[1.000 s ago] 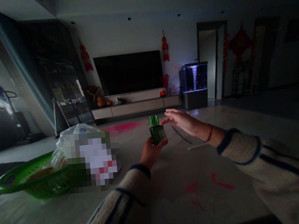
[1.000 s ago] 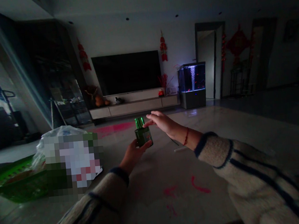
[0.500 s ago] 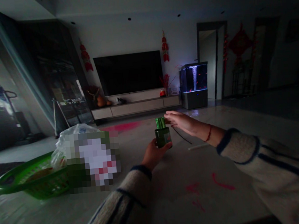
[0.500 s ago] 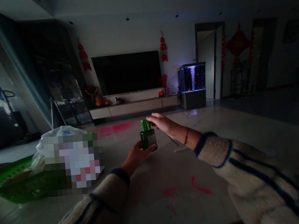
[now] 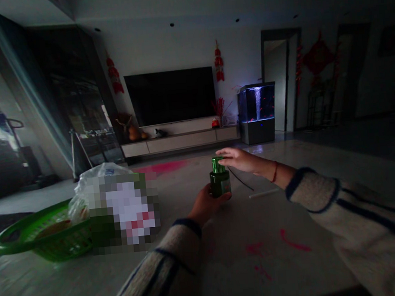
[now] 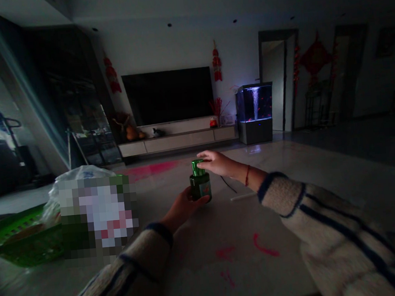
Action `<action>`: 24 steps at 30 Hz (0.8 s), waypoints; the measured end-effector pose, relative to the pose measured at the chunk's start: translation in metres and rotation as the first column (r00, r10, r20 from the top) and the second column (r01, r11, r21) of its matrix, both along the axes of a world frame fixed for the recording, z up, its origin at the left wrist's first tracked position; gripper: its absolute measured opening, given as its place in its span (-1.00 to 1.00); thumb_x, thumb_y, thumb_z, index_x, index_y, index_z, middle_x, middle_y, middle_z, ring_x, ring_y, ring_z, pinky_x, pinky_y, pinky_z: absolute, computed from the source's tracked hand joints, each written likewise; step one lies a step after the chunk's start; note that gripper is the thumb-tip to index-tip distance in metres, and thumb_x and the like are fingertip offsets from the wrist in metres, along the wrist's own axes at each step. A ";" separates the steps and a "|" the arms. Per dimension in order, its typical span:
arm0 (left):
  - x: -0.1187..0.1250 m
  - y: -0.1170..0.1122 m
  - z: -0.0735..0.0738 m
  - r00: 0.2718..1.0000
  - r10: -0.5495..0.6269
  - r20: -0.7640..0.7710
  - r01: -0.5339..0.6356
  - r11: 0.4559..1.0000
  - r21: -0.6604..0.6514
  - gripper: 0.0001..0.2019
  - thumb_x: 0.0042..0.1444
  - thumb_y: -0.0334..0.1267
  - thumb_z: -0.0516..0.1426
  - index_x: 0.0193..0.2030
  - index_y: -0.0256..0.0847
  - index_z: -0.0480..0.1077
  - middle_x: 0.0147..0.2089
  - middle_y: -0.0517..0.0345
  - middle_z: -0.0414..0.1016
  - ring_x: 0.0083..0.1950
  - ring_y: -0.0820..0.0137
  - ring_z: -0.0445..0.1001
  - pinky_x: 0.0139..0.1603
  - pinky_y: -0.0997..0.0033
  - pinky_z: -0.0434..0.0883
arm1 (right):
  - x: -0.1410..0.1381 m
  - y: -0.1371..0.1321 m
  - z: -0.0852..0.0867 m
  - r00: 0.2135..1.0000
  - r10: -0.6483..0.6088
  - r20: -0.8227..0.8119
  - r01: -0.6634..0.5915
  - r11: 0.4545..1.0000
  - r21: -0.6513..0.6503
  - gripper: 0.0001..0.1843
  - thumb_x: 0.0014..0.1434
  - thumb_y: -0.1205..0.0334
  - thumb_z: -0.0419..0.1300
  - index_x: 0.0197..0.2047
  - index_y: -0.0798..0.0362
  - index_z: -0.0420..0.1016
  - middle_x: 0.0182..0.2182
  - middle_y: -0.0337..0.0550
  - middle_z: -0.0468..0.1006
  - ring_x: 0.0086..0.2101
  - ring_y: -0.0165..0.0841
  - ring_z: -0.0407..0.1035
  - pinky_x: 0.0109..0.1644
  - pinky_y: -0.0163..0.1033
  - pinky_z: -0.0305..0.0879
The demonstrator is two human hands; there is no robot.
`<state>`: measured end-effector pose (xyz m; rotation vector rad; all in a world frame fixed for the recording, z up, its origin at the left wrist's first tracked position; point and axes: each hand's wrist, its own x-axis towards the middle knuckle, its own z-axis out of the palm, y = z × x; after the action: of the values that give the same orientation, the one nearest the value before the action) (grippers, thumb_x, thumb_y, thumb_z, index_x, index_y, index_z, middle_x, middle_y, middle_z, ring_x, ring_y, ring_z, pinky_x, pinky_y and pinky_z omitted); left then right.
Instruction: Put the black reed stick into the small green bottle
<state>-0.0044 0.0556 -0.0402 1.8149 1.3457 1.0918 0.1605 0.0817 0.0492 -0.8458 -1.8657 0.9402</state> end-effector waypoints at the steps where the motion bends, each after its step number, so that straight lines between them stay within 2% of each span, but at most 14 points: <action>1: -0.002 0.001 -0.001 1.000 0.016 -0.004 -0.016 1.000 0.005 -0.44 -0.23 -0.02 0.24 -0.08 -0.28 0.31 -0.13 -0.06 0.47 -0.16 0.29 0.47 -0.16 0.37 0.37 | 0.005 0.002 0.001 0.998 0.013 0.056 -0.013 1.000 0.009 -0.61 -0.05 0.28 0.19 -0.09 0.10 0.37 -0.24 -0.10 0.49 -0.24 -0.38 0.36 -0.06 -0.20 0.25; 3: -0.007 0.004 -0.002 0.999 0.052 -0.013 -0.052 0.998 0.020 -0.43 -0.23 -0.05 0.25 -0.06 -0.29 0.29 -0.11 -0.06 0.46 -0.15 0.29 0.46 -0.15 0.36 0.37 | 0.019 0.006 0.002 0.968 0.049 0.245 -0.054 0.998 0.016 -0.61 -0.16 0.26 0.28 -0.18 0.12 0.44 -0.36 -0.13 0.51 -0.35 -0.37 0.38 -0.16 -0.21 0.28; 5: -0.012 0.006 -0.003 0.993 0.107 -0.039 -0.106 0.994 0.038 -0.42 -0.25 -0.07 0.26 -0.07 -0.28 0.29 -0.11 -0.06 0.46 -0.14 0.27 0.45 -0.14 0.34 0.36 | 0.035 0.012 0.000 0.864 0.069 0.499 -0.074 0.997 -0.010 -0.66 -0.36 0.29 0.37 -0.39 0.13 0.51 -0.52 -0.20 0.50 -0.48 -0.39 0.37 -0.26 -0.24 0.29; 7: -0.017 0.007 -0.004 0.983 0.160 -0.090 -0.155 0.986 0.060 -0.41 -0.28 -0.06 0.27 -0.08 -0.27 0.29 -0.12 -0.06 0.46 -0.12 0.23 0.44 -0.13 0.30 0.34 | 0.049 0.019 -0.006 0.749 0.044 0.661 0.032 0.994 -0.102 -0.71 -0.57 0.36 0.40 -0.62 0.14 0.47 -0.70 -0.30 0.42 -0.63 -0.45 0.30 -0.38 -0.28 0.29; 10: -0.022 0.008 -0.007 0.963 0.208 -0.171 -0.196 0.977 0.085 -0.40 -0.29 -0.03 0.26 -0.08 -0.25 0.30 -0.12 -0.07 0.46 -0.10 0.17 0.43 -0.12 0.26 0.32 | 0.060 0.032 -0.024 0.730 -0.094 0.677 0.275 0.947 -0.165 -0.72 -0.65 0.34 0.39 -0.77 0.13 0.36 -0.81 -0.38 0.32 -0.71 -0.51 0.21 -0.51 -0.30 0.27; 12: -0.023 0.008 -0.007 0.959 0.199 -0.202 -0.183 0.979 0.091 -0.39 -0.30 -0.02 0.26 -0.07 -0.22 0.31 -0.12 -0.06 0.46 -0.10 0.16 0.42 -0.12 0.26 0.31 | 0.060 0.040 -0.037 0.716 -0.063 0.695 0.301 0.926 -0.227 -0.70 -0.69 0.38 0.37 -0.78 0.14 0.34 -0.81 -0.38 0.32 -0.72 -0.51 0.20 -0.55 -0.30 0.25; 14: -0.023 0.007 -0.007 0.961 0.172 -0.217 -0.155 0.984 0.092 -0.39 -0.31 -0.01 0.26 -0.07 -0.21 0.31 -0.12 -0.04 0.46 -0.10 0.17 0.42 -0.11 0.27 0.29 | 0.057 0.045 -0.048 0.697 -0.040 0.716 0.311 0.917 -0.251 -0.72 -0.66 0.43 0.36 -0.77 0.15 0.34 -0.80 -0.36 0.33 -0.71 -0.50 0.22 -0.57 -0.31 0.23; 17: -0.024 0.007 -0.005 0.956 0.159 -0.248 -0.142 0.986 0.085 -0.41 -0.30 -0.01 0.25 -0.07 -0.20 0.32 -0.13 -0.02 0.47 -0.10 0.17 0.41 -0.12 0.30 0.29 | 0.051 0.046 -0.055 0.654 -0.051 0.755 0.299 0.934 -0.195 -0.77 -0.57 0.51 0.32 -0.77 0.18 0.33 -0.80 -0.34 0.31 -0.68 -0.47 0.26 -0.55 -0.32 0.23; 19: -0.024 0.005 -0.003 0.935 0.179 -0.308 -0.153 0.983 0.106 -0.44 -0.27 0.02 0.23 -0.10 -0.19 0.34 -0.15 -0.03 0.47 -0.11 0.18 0.42 -0.13 0.31 0.29 | 0.049 0.045 -0.053 0.573 0.033 0.819 0.192 0.966 -0.174 -0.80 -0.51 0.53 0.30 -0.75 0.18 0.35 -0.78 -0.33 0.31 -0.64 -0.47 0.27 -0.50 -0.34 0.23; 21: -0.024 0.004 -0.001 0.885 0.224 -0.408 -0.174 0.972 0.157 -0.45 -0.25 0.07 0.20 -0.12 -0.20 0.35 -0.15 -0.04 0.46 -0.11 0.17 0.41 -0.14 0.32 0.28 | 0.048 0.045 -0.047 0.496 0.145 0.856 0.050 0.980 -0.195 -0.87 -0.41 0.46 0.28 -0.67 0.18 0.40 -0.73 -0.32 0.35 -0.61 -0.49 0.28 -0.47 -0.38 0.22; 22: -0.023 0.002 0.000 0.848 0.257 -0.464 -0.192 0.964 0.183 -0.45 -0.24 0.09 0.18 -0.13 -0.21 0.36 -0.15 -0.06 0.46 -0.10 0.17 0.40 -0.14 0.32 0.28 | 0.049 0.046 -0.043 0.493 0.178 0.852 0.001 0.979 -0.205 -0.89 -0.34 0.40 0.26 -0.60 0.18 0.43 -0.70 -0.31 0.38 -0.60 -0.51 0.28 -0.47 -0.40 0.21; 24: -0.022 0.000 0.003 0.774 0.310 -0.553 -0.233 0.950 0.207 -0.42 -0.23 0.13 0.15 -0.12 -0.24 0.35 -0.14 -0.09 0.44 -0.10 0.16 0.40 -0.17 0.33 0.28 | 0.050 0.051 -0.039 0.554 0.171 0.815 -0.015 0.981 -0.196 -0.87 -0.19 0.31 0.19 -0.49 0.18 0.44 -0.62 -0.27 0.43 -0.59 -0.53 0.28 -0.48 -0.43 0.20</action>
<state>-0.0264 0.0557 -0.0374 2.2068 1.9882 0.7902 0.2109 0.1331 0.0101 -1.4982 -2.6904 0.8170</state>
